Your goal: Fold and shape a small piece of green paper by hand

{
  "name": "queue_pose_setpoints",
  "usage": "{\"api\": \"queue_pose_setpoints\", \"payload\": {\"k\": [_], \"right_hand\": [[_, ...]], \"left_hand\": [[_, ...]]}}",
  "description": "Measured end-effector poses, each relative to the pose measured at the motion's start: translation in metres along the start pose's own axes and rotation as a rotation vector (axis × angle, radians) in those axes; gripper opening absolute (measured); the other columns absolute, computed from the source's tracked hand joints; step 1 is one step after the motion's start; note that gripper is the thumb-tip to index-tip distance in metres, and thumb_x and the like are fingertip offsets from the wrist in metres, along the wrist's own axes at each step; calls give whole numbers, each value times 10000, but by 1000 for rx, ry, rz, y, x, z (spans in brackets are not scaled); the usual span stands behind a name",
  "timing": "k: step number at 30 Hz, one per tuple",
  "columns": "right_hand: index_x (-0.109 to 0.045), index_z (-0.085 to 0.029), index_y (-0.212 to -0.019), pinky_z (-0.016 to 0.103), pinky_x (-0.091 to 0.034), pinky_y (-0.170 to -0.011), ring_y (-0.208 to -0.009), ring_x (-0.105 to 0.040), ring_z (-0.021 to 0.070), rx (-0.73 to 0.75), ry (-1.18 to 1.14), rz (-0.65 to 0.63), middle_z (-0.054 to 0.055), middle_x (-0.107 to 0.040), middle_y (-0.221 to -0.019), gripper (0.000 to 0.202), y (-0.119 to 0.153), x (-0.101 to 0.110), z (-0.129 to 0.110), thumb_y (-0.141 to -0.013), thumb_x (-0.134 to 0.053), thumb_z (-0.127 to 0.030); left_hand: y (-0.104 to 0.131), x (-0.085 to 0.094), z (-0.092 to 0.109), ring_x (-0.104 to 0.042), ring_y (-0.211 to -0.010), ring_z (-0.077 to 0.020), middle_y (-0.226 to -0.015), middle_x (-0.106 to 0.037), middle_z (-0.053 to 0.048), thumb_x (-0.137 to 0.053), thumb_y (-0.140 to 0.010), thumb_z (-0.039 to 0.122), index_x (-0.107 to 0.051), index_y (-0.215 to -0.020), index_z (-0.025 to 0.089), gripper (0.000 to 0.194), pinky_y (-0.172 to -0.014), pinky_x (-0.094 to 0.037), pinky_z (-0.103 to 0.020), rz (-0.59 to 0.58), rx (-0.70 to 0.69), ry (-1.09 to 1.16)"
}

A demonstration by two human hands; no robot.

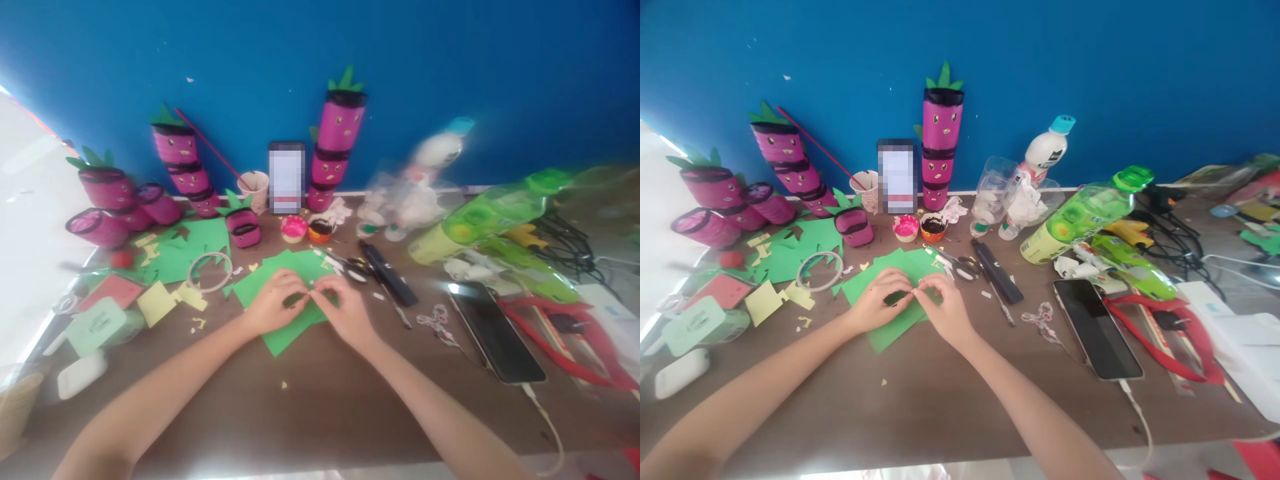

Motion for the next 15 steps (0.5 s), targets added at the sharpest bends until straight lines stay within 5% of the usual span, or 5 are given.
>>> {"api": "queue_pose_setpoints", "payload": {"k": [15], "right_hand": [[-550, -232, -773, 369, -451, -784, -836, -569, 194, 272, 176, 131, 29, -608, -806, 62, 5, 5, -8, -804, -546, -179]], "left_hand": [[1, 1, -2, -567, -856, -184, -794, -650, -52, -524, -792, 186, -615, -823, 184, 97, -797, -462, -370, 43, 30, 20]]}}
Point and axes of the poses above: each hand's wrist, its own y-axis away from the middle knuckle, its own x-axis out of the back of the hand, z = x × y, the point moved 4 cm from there along -y, towards the middle knuckle
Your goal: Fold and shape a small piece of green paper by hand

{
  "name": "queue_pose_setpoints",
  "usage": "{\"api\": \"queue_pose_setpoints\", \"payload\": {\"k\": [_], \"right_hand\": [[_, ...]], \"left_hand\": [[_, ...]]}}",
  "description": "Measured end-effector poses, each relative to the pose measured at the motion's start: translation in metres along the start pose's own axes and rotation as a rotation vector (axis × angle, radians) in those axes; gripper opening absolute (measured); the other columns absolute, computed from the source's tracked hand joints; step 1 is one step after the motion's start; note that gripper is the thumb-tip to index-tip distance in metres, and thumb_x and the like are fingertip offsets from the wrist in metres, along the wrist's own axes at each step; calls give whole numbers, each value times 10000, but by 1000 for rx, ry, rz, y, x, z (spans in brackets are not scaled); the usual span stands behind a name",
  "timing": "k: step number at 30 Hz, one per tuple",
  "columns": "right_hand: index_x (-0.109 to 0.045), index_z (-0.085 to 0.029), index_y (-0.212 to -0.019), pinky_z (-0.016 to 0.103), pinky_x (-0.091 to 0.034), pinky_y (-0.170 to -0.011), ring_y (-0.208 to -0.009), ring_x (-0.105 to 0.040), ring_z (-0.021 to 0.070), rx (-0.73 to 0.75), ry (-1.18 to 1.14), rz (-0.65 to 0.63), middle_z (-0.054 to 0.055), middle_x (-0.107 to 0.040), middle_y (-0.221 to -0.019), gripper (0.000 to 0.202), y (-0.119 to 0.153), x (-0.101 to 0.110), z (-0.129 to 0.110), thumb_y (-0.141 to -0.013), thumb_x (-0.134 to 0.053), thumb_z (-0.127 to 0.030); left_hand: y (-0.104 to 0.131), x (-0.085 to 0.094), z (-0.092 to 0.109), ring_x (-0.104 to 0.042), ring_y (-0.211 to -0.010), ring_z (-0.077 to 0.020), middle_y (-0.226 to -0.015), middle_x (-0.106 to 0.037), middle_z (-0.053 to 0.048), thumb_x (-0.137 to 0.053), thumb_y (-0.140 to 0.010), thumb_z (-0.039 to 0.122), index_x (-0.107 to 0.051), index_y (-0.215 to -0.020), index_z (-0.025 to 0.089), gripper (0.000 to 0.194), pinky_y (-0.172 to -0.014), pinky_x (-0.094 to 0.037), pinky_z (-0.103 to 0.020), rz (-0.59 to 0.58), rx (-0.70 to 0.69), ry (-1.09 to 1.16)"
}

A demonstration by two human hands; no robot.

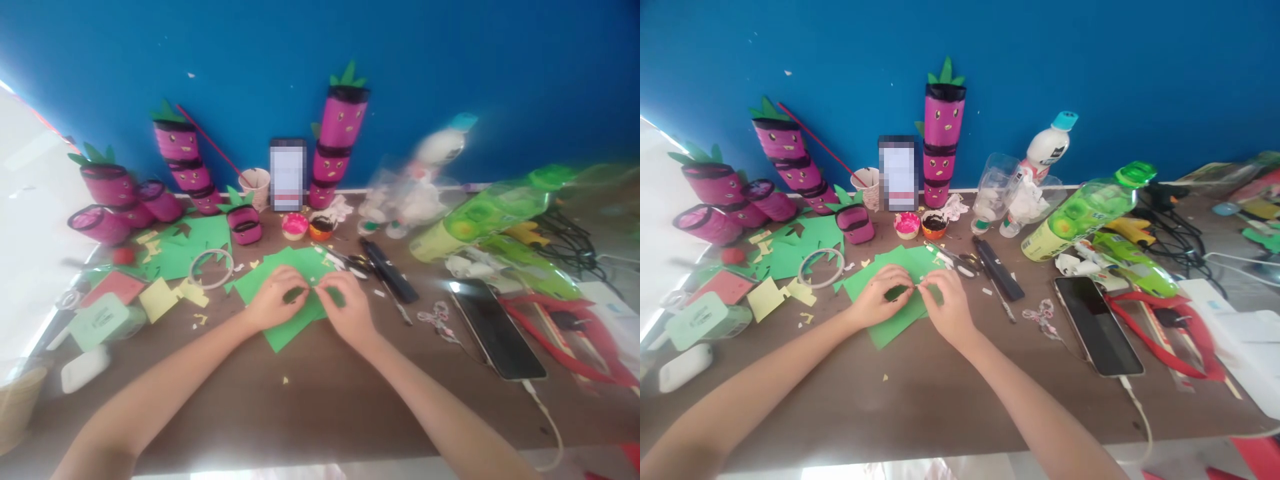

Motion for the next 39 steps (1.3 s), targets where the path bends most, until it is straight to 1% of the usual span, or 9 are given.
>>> {"api": "queue_pose_setpoints", "payload": {"k": [4, 7, 11, 19, 23, 26, 31, 35, 39], "right_hand": [[-555, -219, -744, 340, -464, -684, -826, -578, 201, -155, -98, -26, 47, -613, -830, 53, -1, -2, 4, -793, -560, -239], [-562, -209, -727, 322, -456, -636, -791, -582, 196, -208, -154, -56, 50, -618, -810, 82, -1, -5, 5, -785, -569, -267], [-569, -204, -731, 323, -458, -647, -782, -579, 190, -229, -175, -75, 49, -620, -813, 101, 0, -8, 7, -788, -574, -287], [-569, -207, -741, 311, -442, -625, -758, -565, 181, -233, -162, -78, 44, -615, -814, 86, 1, -8, 7, -791, -576, -276], [-558, -212, -746, 314, -448, -624, -760, -568, 183, -212, -136, -76, 43, -614, -809, 77, 1, -9, 7, -797, -563, -268], [-559, -220, -787, 329, -464, -652, -789, -572, 192, -159, -74, -55, 47, -611, -835, 35, 2, -8, 6, -802, -555, -251], [-579, -237, -793, 393, -451, -788, -856, -569, 211, 76, 134, -18, 51, -610, -854, 58, 3, -4, -4, -808, -541, -197], [-597, -221, -828, 364, -442, -742, -833, -572, 199, 200, 258, -11, 52, -614, -857, 66, 4, -5, -6, -806, -561, -171], [-611, -204, -862, 342, -410, -717, -805, -572, 186, 275, 350, -24, 49, -636, -861, 82, 4, -5, -7, -808, -569, -157]], "left_hand": [[0, 0, -1, -558, -868, -191, -806, -650, -54, -551, -790, 235, -617, -845, 184, 100, -809, -458, -375, -12, 3, -21], [-1, -1, 1, -561, -869, -188, -805, -658, -48, -546, -797, 246, -618, -848, 191, 104, -815, -454, -379, -25, -24, -15], [-1, -1, 2, -579, -851, -181, -803, -664, -48, -521, -814, 223, -618, -837, 193, 104, -807, -459, -375, -21, -54, 0], [-1, 1, 4, -577, -858, -178, -801, -663, -47, -515, -797, 165, -611, -829, 184, 103, -819, -460, -366, -12, -52, 10], [-1, 0, 3, -581, -847, -182, -798, -661, -49, -509, -801, 173, -617, -822, 189, 111, -807, -465, -373, -3, -49, 10], [-1, 0, 3, -582, -840, -184, -790, -659, -51, -513, -800, 174, -622, -811, 187, 111, -796, -471, -372, 13, -42, 10], [0, 0, 0, -572, -850, -182, -792, -655, -53, -525, -789, 163, -630, -827, 177, 113, -786, -476, -359, 22, -24, 19], [1, -1, 0, -559, -860, -183, -804, -649, -52, -527, -778, 144, -634, -844, 172, 129, -788, -473, -354, -4, -43, 14], [1, -1, 1, -551, -856, -180, -806, -635, -52, -511, -791, 155, -635, -843, 174, 136, -779, -473, -345, -12, -54, -4]]}}
Point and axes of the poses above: each hand's wrist, its own y-axis away from the middle knuckle, its own x-axis out of the back of the hand, z = x × y, the point moved 4 cm from there along -y, towards the middle knuckle
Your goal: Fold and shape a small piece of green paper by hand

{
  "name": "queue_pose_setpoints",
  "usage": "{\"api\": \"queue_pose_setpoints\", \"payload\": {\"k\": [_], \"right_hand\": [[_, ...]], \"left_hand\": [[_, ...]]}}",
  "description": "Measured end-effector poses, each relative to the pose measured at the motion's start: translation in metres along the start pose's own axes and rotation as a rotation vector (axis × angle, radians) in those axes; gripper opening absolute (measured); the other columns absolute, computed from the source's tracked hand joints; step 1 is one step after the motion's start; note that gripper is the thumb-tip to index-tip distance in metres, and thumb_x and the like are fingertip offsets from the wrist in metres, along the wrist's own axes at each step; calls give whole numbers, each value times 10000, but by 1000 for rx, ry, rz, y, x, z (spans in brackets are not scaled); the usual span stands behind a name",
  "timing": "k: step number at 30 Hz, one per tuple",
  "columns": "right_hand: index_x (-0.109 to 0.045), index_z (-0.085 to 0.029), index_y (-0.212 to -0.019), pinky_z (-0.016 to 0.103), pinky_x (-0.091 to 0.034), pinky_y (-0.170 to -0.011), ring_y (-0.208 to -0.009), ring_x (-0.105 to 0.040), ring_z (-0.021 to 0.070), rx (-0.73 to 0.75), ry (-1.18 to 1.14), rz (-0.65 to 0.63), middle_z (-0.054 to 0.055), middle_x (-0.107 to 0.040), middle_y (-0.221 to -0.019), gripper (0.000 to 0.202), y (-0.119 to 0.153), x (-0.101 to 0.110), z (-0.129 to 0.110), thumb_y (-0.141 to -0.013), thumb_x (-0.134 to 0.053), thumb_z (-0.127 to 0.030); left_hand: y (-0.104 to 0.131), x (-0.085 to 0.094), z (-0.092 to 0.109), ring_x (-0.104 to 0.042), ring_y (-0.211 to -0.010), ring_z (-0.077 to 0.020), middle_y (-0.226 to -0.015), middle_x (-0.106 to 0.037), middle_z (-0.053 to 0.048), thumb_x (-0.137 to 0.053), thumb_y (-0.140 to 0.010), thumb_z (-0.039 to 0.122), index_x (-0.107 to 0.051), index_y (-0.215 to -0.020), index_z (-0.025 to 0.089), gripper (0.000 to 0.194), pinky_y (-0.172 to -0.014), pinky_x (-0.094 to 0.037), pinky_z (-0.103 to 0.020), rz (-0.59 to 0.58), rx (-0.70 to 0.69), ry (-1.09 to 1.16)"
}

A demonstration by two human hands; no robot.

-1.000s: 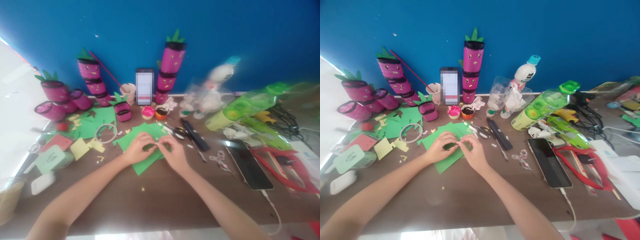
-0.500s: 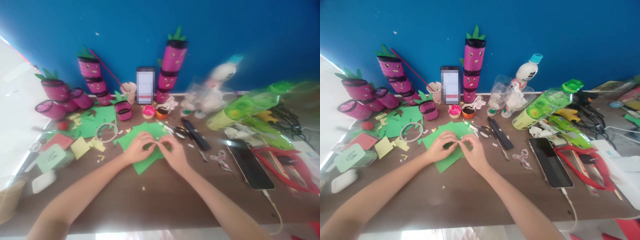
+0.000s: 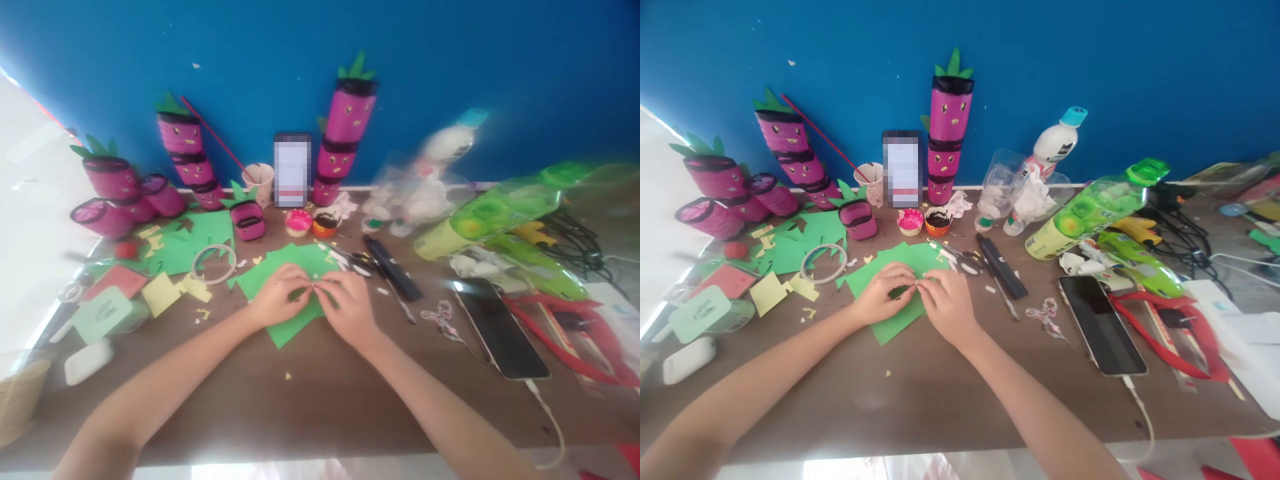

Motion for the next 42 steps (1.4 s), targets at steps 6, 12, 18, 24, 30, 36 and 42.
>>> {"api": "queue_pose_setpoints", "payload": {"k": [6, 12, 18, 24, 30, 36, 42], "right_hand": [[-607, -186, -832, 329, -362, -695, -773, -552, 174, 114, 121, -30, 49, -657, -854, 84, -2, 2, -6, -824, -540, -135], [-587, -184, -809, 319, -338, -697, -784, -537, 165, 169, 185, -22, 34, -659, -832, 84, -4, 4, -12, -825, -530, -124], [-575, -178, -800, 317, -342, -693, -773, -538, 164, 175, 174, -23, 29, -662, -830, 77, -5, 4, -12, -809, -540, -110], [-580, -182, -808, 315, -333, -690, -772, -542, 159, 163, 162, -36, 27, -661, -831, 73, -4, 2, -10, -821, -535, -126], [-592, -179, -806, 315, -325, -698, -777, -546, 156, 201, 205, -36, 26, -669, -832, 65, -3, 3, -9, -822, -553, -129], [-599, -167, -811, 311, -319, -704, -802, -542, 155, 272, 249, -52, 20, -670, -843, 83, -3, 2, -10, -804, -564, -92], [-588, -166, -794, 316, -315, -700, -782, -549, 158, 270, 221, -59, 29, -661, -829, 78, -3, 3, -12, -813, -547, -102]], "left_hand": [[1, -1, 0, -542, -848, -178, -799, -625, -53, -506, -793, 159, -631, -838, 168, 133, -773, -473, -340, -2, -20, -36], [2, -3, -2, -546, -851, -185, -793, -632, -54, -510, -785, 164, -639, -828, 168, 136, -772, -468, -350, -3, -17, -59], [2, -3, -2, -549, -842, -185, -794, -629, -53, -512, -775, 158, -643, -819, 173, 139, -768, -467, -351, -16, -10, -71], [2, -3, -1, -544, -839, -178, -791, -633, -49, -515, -772, 153, -641, -825, 169, 138, -769, -464, -342, -8, -5, -64], [2, -3, -2, -538, -825, -176, -784, -628, -50, -512, -780, 153, -641, -840, 161, 143, -764, -462, -337, -22, -13, -67], [2, -6, -3, -540, -814, -177, -800, -620, -50, -505, -780, 153, -641, -840, 167, 149, -765, -459, -342, -72, -7, -82], [2, -5, -2, -549, -810, -178, -802, -633, -50, -502, -785, 172, -645, -829, 175, 150, -766, -455, -351, -60, -2, -90]]}}
Point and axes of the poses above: each hand's wrist, its own y-axis away from the middle knuckle, its own x-axis out of the back of the hand, z = x × y, the point moved 4 cm from there along -y, towards the middle knuckle
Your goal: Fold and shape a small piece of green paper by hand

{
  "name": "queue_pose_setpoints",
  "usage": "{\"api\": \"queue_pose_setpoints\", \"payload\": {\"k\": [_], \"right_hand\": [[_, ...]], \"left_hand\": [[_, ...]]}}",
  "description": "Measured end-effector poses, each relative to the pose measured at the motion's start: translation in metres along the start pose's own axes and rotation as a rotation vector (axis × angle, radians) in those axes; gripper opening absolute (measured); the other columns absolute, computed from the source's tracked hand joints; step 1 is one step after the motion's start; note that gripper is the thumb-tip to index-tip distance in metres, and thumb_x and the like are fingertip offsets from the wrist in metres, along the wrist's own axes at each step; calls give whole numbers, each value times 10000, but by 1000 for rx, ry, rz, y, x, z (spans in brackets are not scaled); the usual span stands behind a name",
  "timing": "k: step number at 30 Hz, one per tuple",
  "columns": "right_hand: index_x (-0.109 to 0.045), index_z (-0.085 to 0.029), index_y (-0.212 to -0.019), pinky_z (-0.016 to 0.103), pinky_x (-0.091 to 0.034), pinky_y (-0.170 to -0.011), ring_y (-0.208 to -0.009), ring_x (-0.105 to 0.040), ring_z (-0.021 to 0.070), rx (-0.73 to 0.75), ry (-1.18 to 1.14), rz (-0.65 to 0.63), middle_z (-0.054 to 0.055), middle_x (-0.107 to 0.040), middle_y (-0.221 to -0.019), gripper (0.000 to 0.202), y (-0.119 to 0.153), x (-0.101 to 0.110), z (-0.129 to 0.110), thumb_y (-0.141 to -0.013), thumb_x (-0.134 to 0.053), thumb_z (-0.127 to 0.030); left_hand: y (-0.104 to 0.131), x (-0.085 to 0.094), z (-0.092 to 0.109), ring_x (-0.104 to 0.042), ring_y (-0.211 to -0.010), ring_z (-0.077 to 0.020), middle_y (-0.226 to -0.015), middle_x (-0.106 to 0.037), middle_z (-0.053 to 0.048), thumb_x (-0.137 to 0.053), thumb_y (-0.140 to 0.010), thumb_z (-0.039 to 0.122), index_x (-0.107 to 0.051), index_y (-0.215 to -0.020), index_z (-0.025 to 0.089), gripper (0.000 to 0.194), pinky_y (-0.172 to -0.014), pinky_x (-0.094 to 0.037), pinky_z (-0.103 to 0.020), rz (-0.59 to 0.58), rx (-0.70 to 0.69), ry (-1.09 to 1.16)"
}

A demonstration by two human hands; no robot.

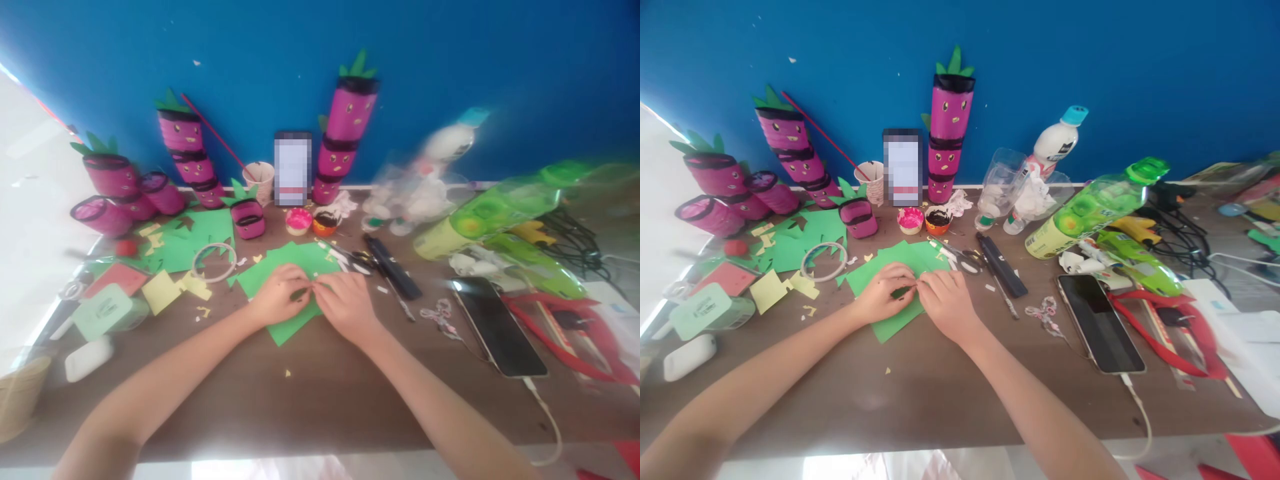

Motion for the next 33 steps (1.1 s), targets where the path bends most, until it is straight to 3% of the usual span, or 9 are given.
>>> {"api": "queue_pose_setpoints", "payload": {"k": [19, 33], "right_hand": [[-602, -190, -751, 325, -371, -713, -760, -552, 159, -220, -218, 12, 22, -655, -804, 102, -1, -3, 7, -794, -545, -116], [-599, -196, -775, 333, -367, -723, -798, -556, 170, -255, -254, -29, 31, -644, -836, 125, 1, -5, 10, -837, -504, -141]], "left_hand": [[1, 0, 0, -560, -851, -188, -811, -662, -34, -539, -753, 168, -651, -820, 191, 132, -805, -439, -362, 6, 25, 10], [1, 1, -1, -570, -842, -189, -822, -655, -47, -530, -752, 164, -646, -808, 192, 132, -785, -454, -364, 19, 33, 11]]}}
Point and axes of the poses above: each hand's wrist, its own y-axis away from the middle knuckle, its own x-axis out of the back of the hand, z = x × y, the point moved 4 cm from there along -y, towards the middle knuckle
